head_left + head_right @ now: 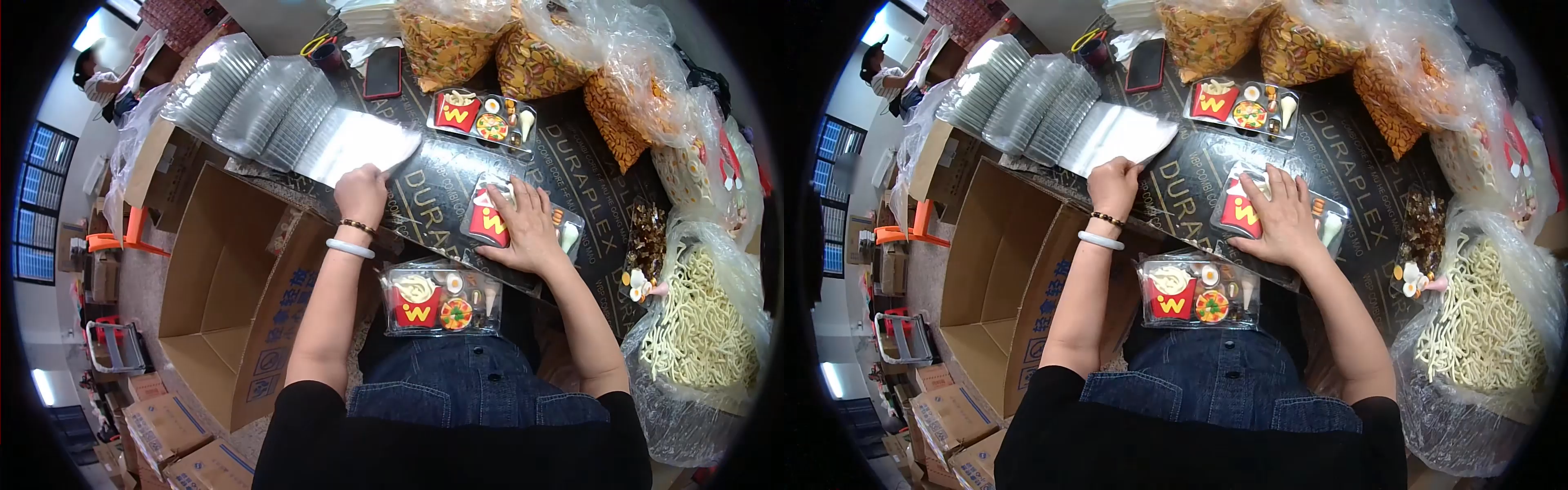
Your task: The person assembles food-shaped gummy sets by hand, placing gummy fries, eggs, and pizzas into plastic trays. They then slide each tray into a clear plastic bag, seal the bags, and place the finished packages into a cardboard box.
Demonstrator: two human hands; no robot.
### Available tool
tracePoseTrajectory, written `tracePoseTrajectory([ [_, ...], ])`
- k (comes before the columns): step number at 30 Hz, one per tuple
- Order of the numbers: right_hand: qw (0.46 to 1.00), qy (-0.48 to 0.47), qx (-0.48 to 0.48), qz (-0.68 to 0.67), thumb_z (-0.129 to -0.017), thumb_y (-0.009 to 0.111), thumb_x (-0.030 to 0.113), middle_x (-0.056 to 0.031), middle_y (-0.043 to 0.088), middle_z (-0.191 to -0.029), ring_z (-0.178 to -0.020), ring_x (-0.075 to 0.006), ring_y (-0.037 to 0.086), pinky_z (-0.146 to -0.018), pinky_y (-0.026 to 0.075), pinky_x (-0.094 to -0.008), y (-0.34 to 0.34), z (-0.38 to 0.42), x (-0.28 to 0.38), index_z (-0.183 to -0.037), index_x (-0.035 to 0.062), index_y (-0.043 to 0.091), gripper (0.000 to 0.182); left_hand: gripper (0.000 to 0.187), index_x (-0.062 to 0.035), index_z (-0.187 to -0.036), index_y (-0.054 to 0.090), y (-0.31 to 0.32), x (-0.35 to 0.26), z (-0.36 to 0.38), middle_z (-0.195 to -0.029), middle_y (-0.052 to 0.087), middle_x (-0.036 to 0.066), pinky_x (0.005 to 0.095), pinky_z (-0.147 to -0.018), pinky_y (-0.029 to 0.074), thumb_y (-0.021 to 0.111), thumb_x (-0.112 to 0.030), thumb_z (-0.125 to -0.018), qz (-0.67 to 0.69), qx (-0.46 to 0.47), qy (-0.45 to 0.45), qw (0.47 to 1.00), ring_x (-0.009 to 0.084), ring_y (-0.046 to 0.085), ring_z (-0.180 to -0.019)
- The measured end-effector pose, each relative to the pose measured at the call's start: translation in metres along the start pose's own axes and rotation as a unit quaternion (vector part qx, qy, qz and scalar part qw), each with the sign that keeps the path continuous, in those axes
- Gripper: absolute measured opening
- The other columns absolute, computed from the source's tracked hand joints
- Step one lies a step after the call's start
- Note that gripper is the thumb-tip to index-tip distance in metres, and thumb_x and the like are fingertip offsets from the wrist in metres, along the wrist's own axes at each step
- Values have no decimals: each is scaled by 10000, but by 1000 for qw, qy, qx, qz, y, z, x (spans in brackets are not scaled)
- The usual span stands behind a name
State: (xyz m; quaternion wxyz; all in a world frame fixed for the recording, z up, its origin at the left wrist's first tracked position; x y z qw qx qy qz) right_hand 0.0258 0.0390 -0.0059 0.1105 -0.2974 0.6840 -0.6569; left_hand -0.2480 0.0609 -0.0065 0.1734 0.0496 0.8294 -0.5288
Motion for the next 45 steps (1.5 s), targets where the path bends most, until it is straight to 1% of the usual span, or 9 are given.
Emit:
tracePoseTrajectory([
  [9,1000,6,14,20,-610,704,575,-254,294,-1384,-1314,-378,264,-1080,147,-518,3,-5,9,-1402,171,319,968,195,-18,-681,688,-1,21,-4,-687,639,179,358,-639,504,694,-210,-717,174,92,-188,962,316,638,-670],
  [15,996,6,-55,-72,-597,710,613,-244,337,-1369,-1297,-401,287,-1083,145,-536,14,-20,21,-1302,55,430,942,277,29,-647,537,9,17,-2,-796,611,230,437,-636,471,626,-165,-824,151,-13,-19,988,391,598,-724],
  [16,996,6,-55,-72,-597,710,613,-244,337,-1369,-1297,-401,287,-1083,145,-536,15,-20,21,-1302,55,430,942,254,19,-1087,558,17,24,1,-704,598,199,402,-601,475,559,-131,-882,125,-50,49,990,361,596,-657],
  [20,999,-36,-22,-19,-593,712,611,-250,305,-1395,-1316,-419,253,-1050,115,-624,3,-16,20,-1327,127,446,919,213,6,-1036,504,6,19,2,-907,590,280,472,-662,465,545,-38,-832,131,57,-41,989,428,575,-825],
  [25,998,-12,68,-1,-585,705,610,-247,285,-1411,-1319,-417,242,-1042,100,-636,-9,-15,15,-1343,272,440,871,703,-157,-1396,345,-4,16,0,-999,589,298,433,-735,490,462,115,-758,58,45,183,980,433,601,-857],
  [32,994,-21,-52,-92,-540,765,558,-238,364,-1348,-1244,-413,345,-1029,232,-558,4,-17,9,-1315,172,467,916,625,-175,-1346,425,-2,40,-15,-719,605,234,412,-661,497,530,26,-764,211,65,33,975,391,606,-739],
  [36,997,-47,-47,-47,-543,769,555,-248,364,-1344,-1248,-416,342,-1035,231,-549,2,-15,12,-1305,156,480,907,633,-177,-1346,427,-9,35,-19,-899,600,276,399,-659,507,526,38,-760,215,69,-9,974,380,613,-752],
  [38,997,-51,-45,-23,-546,764,563,-251,357,-1348,-1249,-416,340,-1037,228,-546,-2,-13,15,-1305,173,484,898,667,-198,-1352,424,-16,26,-17,-1120,531,301,389,-676,517,525,56,-743,118,1,211,970,370,621,-771],
  [45,999,-41,-8,-24,-557,760,475,-248,345,-1350,-1230,-426,343,-1022,242,-512,-2,-17,14,-1299,240,501,821,552,-139,-1234,549,-16,32,-13,-1202,517,244,371,-723,518,519,63,-721,36,47,258,964,341,626,-820],
])
Point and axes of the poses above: each hand's wrist, its own z-axis away from the middle knuckle, its own y-axis out of the palm, x = y × z, the point moved 3 cm from there along -z, towards the middle knuckle
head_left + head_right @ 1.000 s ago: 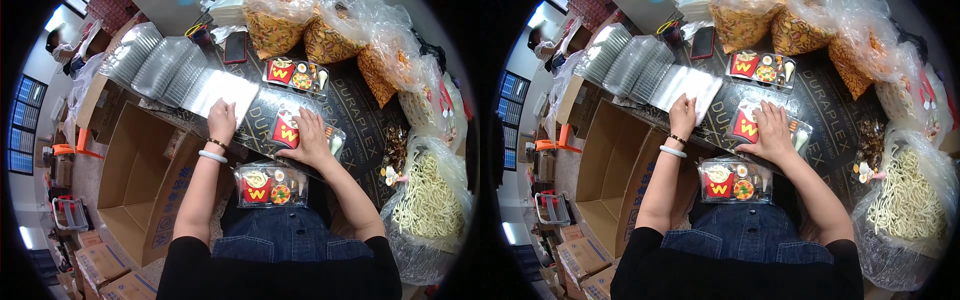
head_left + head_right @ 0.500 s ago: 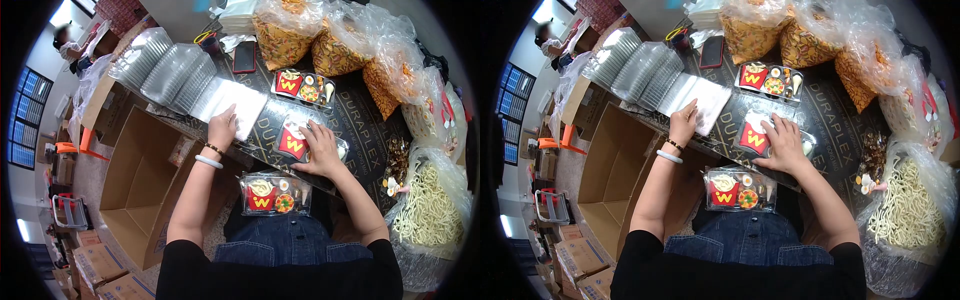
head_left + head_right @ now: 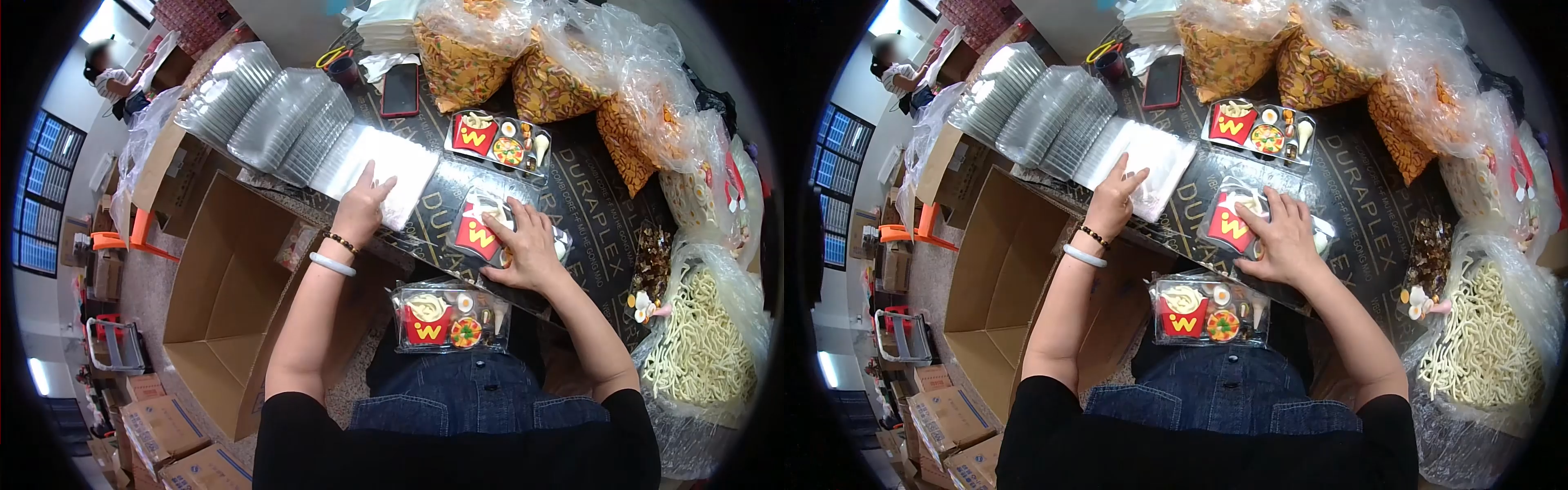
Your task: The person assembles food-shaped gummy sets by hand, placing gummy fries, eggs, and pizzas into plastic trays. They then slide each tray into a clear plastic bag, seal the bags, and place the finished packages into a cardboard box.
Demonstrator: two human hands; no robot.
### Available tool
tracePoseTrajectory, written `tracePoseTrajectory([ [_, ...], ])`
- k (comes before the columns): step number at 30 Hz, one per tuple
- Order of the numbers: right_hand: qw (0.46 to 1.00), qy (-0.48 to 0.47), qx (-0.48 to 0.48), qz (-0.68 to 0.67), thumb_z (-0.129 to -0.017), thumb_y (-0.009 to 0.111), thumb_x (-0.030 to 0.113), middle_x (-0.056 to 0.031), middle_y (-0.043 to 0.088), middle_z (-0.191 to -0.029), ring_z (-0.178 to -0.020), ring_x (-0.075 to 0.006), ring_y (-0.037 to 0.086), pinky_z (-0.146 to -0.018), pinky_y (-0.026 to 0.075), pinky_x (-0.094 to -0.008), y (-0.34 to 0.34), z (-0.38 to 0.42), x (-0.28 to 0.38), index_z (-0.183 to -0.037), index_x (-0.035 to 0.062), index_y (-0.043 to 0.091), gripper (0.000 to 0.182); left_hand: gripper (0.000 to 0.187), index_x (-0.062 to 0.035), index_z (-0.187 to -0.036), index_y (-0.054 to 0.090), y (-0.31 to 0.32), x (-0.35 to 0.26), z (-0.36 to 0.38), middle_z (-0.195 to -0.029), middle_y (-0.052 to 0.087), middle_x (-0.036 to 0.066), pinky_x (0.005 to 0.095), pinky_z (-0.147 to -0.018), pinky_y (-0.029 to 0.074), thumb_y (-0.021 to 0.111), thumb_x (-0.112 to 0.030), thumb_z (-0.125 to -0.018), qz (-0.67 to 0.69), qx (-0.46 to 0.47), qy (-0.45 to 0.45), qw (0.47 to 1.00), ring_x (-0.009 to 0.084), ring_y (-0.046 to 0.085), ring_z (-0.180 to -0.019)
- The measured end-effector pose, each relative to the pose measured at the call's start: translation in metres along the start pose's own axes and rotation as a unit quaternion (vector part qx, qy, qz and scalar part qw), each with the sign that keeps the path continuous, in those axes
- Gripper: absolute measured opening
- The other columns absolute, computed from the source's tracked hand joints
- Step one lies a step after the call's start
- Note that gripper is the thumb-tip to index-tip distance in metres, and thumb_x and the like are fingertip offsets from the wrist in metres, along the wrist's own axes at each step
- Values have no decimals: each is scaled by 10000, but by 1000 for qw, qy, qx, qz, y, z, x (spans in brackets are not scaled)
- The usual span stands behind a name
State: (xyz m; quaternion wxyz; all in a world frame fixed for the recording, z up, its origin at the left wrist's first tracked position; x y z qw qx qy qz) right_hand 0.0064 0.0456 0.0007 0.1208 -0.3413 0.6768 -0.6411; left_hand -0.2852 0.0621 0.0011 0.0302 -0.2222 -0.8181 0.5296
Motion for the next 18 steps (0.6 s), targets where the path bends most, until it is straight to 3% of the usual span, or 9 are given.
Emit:
tracePoseTrajectory([
  [2,1000,-2,-4,-8,-552,759,443,-245,358,-1338,-1216,-423,355,-1013,253,-502,3,-3,1,-1296,237,506,812,338,-48,-1044,611,-3,3,1,-1107,572,188,367,-684,514,539,35,-724,-18,-85,10,996,320,618,-800],
  [6,999,-33,-23,-31,-526,746,384,-236,388,-1302,-1186,-409,381,-997,272,-490,3,-10,10,-1279,233,519,801,199,-24,-928,580,-1,8,1,-978,592,139,372,-636,503,562,-1,-731,-32,-83,-41,995,311,605,-762],
  [8,998,-39,-27,-33,-522,741,372,-234,394,-1295,-1183,-408,383,-997,273,-488,1,-17,18,-1273,231,523,794,241,-17,-979,559,-1,9,0,-1008,582,170,366,-670,510,612,0,-744,-39,-76,-71,994,322,605,-817],
  [15,989,-118,-69,-49,-527,715,388,-242,431,-1245,-1139,-394,417,-977,282,-492,2,-72,60,-1229,204,547,745,428,-18,-1144,492,4,12,3,-1140,535,164,368,-710,519,617,2,-734,-48,-41,-54,997,329,600,-894],
  [18,990,-120,-58,-40,-524,717,402,-238,447,-1232,-1126,-381,429,-971,285,-489,14,-101,67,-1238,170,537,772,545,-31,-1279,431,-3,10,1,-1272,491,161,368,-695,520,565,-16,-751,-37,36,54,997,301,615,-834],
])
Point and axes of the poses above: each hand's wrist, its own z-axis away from the middle knuckle, its own y-axis out of the palm, x = y × z, the point moved 3 cm from there along -z, towards the middle knuckle
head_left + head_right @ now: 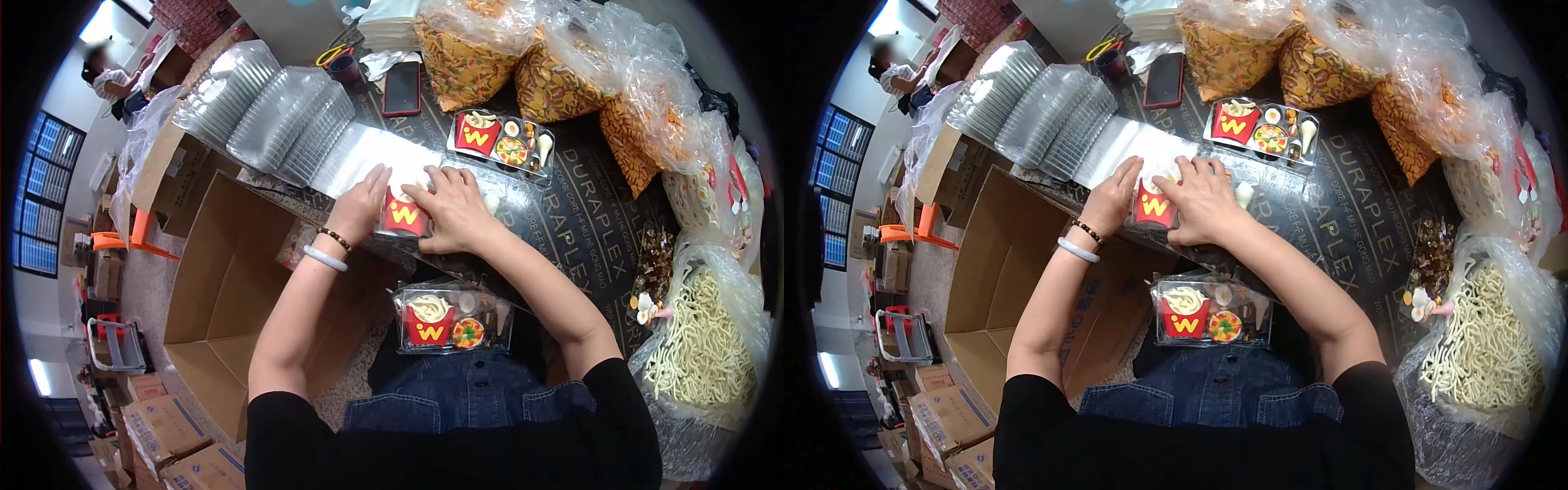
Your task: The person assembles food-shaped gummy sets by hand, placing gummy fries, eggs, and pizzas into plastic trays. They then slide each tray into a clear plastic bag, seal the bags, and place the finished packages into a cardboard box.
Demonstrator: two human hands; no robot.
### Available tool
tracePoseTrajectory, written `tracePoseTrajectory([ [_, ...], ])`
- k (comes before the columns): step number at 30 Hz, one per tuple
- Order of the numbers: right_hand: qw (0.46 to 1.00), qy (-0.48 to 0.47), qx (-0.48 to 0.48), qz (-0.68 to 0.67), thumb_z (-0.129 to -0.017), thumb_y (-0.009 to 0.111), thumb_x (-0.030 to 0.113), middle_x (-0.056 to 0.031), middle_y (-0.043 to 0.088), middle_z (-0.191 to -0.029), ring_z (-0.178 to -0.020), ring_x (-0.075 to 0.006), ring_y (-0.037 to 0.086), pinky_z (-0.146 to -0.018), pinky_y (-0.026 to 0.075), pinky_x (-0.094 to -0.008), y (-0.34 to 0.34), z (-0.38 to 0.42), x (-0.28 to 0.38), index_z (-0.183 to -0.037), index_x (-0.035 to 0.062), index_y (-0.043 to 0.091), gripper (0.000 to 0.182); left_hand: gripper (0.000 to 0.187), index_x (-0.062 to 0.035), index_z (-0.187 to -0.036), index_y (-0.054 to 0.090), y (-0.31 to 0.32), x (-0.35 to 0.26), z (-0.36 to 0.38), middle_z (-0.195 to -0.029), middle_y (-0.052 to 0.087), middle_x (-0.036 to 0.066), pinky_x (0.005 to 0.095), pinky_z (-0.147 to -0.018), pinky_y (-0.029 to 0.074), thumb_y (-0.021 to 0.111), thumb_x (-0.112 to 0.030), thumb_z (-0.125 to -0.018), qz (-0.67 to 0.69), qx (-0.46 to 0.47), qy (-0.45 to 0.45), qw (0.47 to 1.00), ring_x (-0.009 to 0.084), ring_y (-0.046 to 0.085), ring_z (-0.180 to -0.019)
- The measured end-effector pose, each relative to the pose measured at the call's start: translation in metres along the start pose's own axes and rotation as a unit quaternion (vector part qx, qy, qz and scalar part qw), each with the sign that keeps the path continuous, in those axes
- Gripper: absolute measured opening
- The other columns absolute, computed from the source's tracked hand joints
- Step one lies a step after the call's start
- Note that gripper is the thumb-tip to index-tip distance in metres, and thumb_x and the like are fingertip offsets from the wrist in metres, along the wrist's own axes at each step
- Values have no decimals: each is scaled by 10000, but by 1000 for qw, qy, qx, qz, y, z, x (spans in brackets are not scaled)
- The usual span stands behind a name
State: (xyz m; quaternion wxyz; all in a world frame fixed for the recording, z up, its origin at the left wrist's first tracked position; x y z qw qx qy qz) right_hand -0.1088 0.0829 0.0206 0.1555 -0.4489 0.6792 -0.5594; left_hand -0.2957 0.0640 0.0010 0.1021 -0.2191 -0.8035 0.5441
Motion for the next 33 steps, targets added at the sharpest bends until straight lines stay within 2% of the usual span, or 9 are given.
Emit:
tracePoseTrajectory([
  [5,995,99,27,-13,-529,717,440,-242,459,-1212,-1130,-388,424,-977,277,-477,23,-14,-7,-1244,85,511,826,730,-47,-1351,379,-21,-29,8,-1383,404,122,361,-728,518,516,105,-651,-11,238,2,971,305,621,-831],
  [11,987,123,-90,58,-569,736,573,-224,407,-1302,-1232,-344,368,-996,253,-526,20,-3,-8,-1255,-29,446,958,729,-47,-1377,334,2,-43,-1,-1431,335,137,341,-637,530,577,7,-693,-27,160,5,987,253,645,-747],
  [15,951,300,-69,-7,-728,727,354,-215,551,-1135,-922,-301,599,-725,490,-367,-32,69,-39,-1258,-64,432,737,784,-43,-1396,291,-8,-48,-4,-1445,312,138,332,-633,528,553,48,-663,-45,205,-11,978,253,645,-757],
  [17,895,371,13,-245,-792,692,279,-139,619,-895,-647,-225,615,-557,496,-307,-16,90,-51,-1268,-87,410,664,804,-42,-1401,278,-14,-59,-10,-1450,305,135,334,-635,527,544,62,-649,-35,211,2,977,258,644,-759],
  [18,770,443,32,-459,-839,660,175,-71,610,-805,-622,-110,586,-527,484,-237,-12,98,-46,-1321,-85,358,626,811,-40,-1399,282,-19,-67,-14,-1452,301,133,341,-647,527,539,70,-637,-12,227,0,974,267,643,-783],
  [22,574,425,-48,-699,-822,634,11,-80,616,-865,-687,-106,610,-596,523,-189,-5,115,-42,-1227,-71,472,444,809,-22,-1388,288,-24,-100,-16,-1439,315,149,358,-680,524,543,67,-625,131,241,27,961,316,620,-912],
  [29,478,383,-55,-789,-734,725,12,-108,596,-1036,-902,-166,596,-766,511,-245,4,120,-11,-1169,-39,500,493,669,34,-1310,402,-49,-185,-10,-1285,493,172,357,-543,521,595,8,-670,229,166,162,945,293,638,-690],
  [31,812,358,-111,-447,-644,812,77,-109,560,-1122,-981,-169,561,-825,483,-268,-14,126,-14,-1217,-22,470,674,670,27,-1317,402,-80,-184,-13,-1260,512,171,353,-540,520,588,13,-673,250,201,186,929,290,637,-687],
  [33,788,297,-116,-527,-575,842,75,-85,546,-1136,-1010,-154,540,-856,463,-268,-50,119,-10,-1221,1,476,745,712,13,-1344,372,-121,-182,-18,-1277,507,162,337,-544,523,564,46,-659,284,225,214,907,277,642,-695],
])
Point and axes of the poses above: each hand's wrist, its own z-axis away from the middle knuckle, its own y-axis out of the palm, x = y × z, the point moved 3 cm from there along -z, towards the middle knuckle
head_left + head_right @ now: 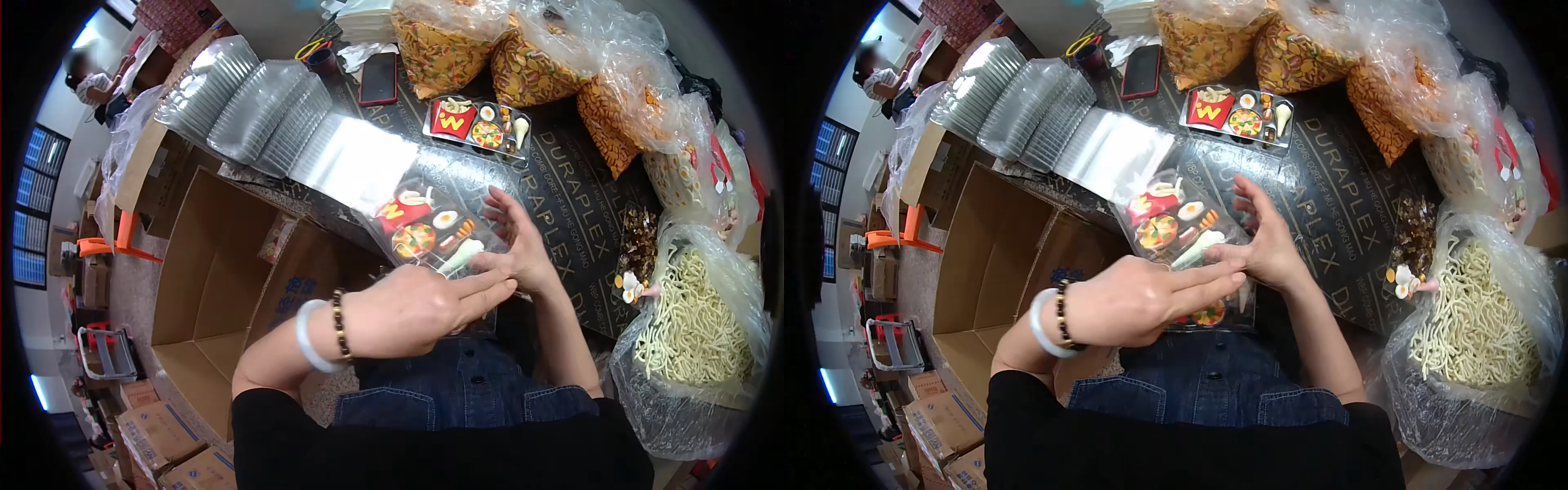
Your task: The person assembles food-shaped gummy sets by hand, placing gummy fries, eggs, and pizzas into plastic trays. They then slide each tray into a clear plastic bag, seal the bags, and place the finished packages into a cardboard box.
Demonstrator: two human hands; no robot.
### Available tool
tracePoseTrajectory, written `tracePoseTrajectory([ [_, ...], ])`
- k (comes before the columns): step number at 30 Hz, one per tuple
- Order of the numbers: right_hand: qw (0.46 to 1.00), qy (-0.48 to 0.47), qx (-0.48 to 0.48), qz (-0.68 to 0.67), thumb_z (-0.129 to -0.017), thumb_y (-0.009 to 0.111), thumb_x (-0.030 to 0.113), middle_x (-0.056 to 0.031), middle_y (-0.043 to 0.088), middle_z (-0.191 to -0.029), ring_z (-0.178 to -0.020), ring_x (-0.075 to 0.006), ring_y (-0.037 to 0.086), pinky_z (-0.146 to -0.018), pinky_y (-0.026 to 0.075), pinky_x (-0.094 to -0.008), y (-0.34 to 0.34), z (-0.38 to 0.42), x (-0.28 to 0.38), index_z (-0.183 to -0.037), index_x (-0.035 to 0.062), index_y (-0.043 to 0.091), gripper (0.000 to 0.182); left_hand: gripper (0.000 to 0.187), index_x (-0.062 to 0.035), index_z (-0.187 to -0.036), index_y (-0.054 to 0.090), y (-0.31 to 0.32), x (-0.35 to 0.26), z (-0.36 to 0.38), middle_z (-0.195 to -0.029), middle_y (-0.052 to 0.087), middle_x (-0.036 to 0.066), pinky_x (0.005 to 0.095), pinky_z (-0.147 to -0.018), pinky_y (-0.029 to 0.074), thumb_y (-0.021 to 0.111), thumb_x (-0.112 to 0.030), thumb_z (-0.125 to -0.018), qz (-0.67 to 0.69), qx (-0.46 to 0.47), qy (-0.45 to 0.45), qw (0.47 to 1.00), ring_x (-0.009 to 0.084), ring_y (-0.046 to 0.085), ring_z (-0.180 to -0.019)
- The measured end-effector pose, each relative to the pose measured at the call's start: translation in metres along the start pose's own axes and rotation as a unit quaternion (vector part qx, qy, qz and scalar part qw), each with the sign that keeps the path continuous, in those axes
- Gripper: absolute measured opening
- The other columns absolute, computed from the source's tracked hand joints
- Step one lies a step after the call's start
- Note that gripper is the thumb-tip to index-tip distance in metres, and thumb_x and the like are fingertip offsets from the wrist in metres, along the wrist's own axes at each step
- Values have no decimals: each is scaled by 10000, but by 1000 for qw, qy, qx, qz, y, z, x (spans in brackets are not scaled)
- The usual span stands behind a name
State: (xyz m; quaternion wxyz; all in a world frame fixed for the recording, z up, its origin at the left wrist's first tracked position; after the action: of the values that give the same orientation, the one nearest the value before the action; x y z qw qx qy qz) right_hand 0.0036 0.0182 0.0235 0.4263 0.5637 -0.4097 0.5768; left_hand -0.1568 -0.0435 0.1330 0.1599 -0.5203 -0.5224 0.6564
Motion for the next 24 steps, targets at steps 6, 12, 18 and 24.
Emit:
tracePoseTrajectory([
  [6,966,-100,114,-210,-739,722,-15,-14,615,-774,-714,-66,593,-651,495,-207,17,17,86,-881,45,593,201,750,52,-1385,279,-82,-6,27,-1317,468,224,204,-554,521,481,144,-669,172,-146,-97,969,78,635,-661],
  [12,973,35,-17,-228,-803,684,43,-15,624,-783,-720,-73,589,-657,480,-209,9,-7,11,-874,33,613,101,77,40,-854,656,18,128,29,-1146,593,165,228,-698,519,643,-14,-800,535,-223,-236,780,107,624,-749],
  [18,870,-348,-248,246,-771,653,21,-55,618,-843,-818,-203,587,-745,440,-304,-5,-30,7,-887,55,643,121,152,18,-946,648,77,165,13,-959,674,114,266,-782,507,609,-109,-872,602,-361,-292,649,157,639,-814],
  [24,781,-446,-39,435,-756,639,54,-75,624,-885,-859,-237,596,-846,417,-394,54,-52,10,-927,61,622,172,181,29,-1012,628,74,150,15,-937,668,96,265,-796,500,549,-95,-905,640,-358,-260,629,145,626,-857],
])
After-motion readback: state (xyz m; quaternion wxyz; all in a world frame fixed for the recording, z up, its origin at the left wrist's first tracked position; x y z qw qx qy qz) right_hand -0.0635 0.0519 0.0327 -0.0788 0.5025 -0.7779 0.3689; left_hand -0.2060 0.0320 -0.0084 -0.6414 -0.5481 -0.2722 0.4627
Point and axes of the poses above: each hand's wrist, its own z-axis away from the middle knuckle, its own y-axis out of the palm, x = y × z, the point moved 3 cm from there along -z, towards the middle knuckle
